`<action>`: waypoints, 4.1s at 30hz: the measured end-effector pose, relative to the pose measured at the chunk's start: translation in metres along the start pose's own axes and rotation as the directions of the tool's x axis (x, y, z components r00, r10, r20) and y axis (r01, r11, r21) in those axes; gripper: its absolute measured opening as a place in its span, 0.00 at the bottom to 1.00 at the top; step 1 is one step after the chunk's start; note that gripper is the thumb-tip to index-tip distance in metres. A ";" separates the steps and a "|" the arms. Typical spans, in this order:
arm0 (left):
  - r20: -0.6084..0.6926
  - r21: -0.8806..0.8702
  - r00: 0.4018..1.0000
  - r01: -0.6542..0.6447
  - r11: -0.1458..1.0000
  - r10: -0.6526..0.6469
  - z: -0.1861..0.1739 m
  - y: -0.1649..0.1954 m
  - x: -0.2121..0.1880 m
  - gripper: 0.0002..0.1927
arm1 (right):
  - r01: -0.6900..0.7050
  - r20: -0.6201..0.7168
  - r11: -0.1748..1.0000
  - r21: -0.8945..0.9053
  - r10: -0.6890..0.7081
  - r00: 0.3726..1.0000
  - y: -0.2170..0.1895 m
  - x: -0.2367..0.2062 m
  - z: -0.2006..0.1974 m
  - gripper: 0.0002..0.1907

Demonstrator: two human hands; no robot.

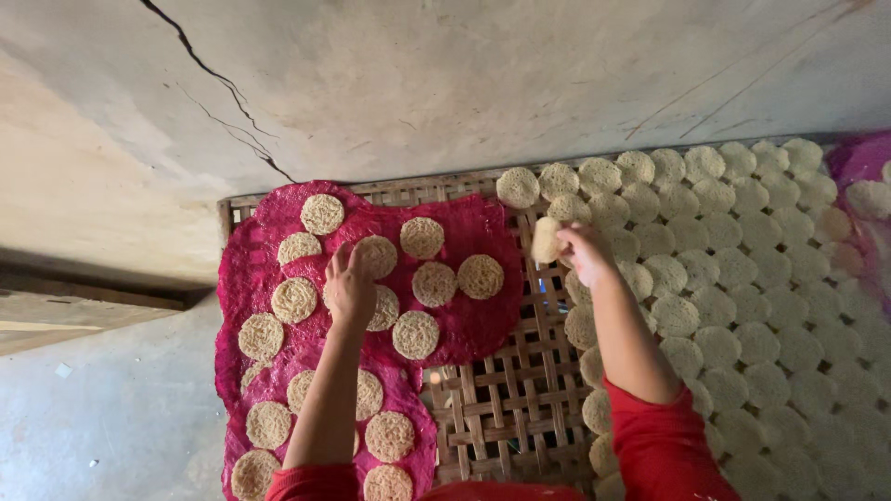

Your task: The person picks round dried rice crackers one at a time from a bamboo drying rack and places them onto round pink and purple plastic sheets, stacking the filled sheets on the rack. They occasionally lift and reposition a sheet to gather more crackers onto it.

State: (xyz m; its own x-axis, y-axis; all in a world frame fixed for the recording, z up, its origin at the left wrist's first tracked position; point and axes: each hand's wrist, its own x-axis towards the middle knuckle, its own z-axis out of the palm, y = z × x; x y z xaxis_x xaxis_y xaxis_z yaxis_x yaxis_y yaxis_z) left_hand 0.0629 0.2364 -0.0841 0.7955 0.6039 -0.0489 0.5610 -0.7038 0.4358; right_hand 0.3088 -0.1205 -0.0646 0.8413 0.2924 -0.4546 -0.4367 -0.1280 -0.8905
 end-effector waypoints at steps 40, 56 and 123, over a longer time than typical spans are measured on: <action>0.324 -0.929 0.931 0.347 0.127 -0.168 -0.040 0.003 -0.042 0.07 | 0.628 0.523 0.732 -0.264 -0.439 0.731 -0.004 -0.031 0.180 0.24; -0.234 -0.520 0.880 0.246 0.818 -0.414 -0.061 -0.053 -0.061 0.14 | 0.056 0.087 0.936 -0.348 -0.027 0.996 0.028 -0.031 0.033 0.10; -0.213 -0.079 0.972 -0.121 0.989 0.102 0.002 -0.001 -0.158 0.24 | 0.108 0.029 0.826 -0.554 -0.111 0.993 0.110 -0.174 0.036 0.12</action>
State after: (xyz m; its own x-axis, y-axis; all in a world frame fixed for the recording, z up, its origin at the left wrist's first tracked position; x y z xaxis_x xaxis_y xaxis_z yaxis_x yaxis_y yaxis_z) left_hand -0.0630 0.1415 -0.0786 0.7817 0.5946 0.1880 0.4405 -0.7399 0.5084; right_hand 0.1027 -0.1513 -0.0823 0.8747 0.3325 -0.3525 -0.0930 -0.5987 -0.7956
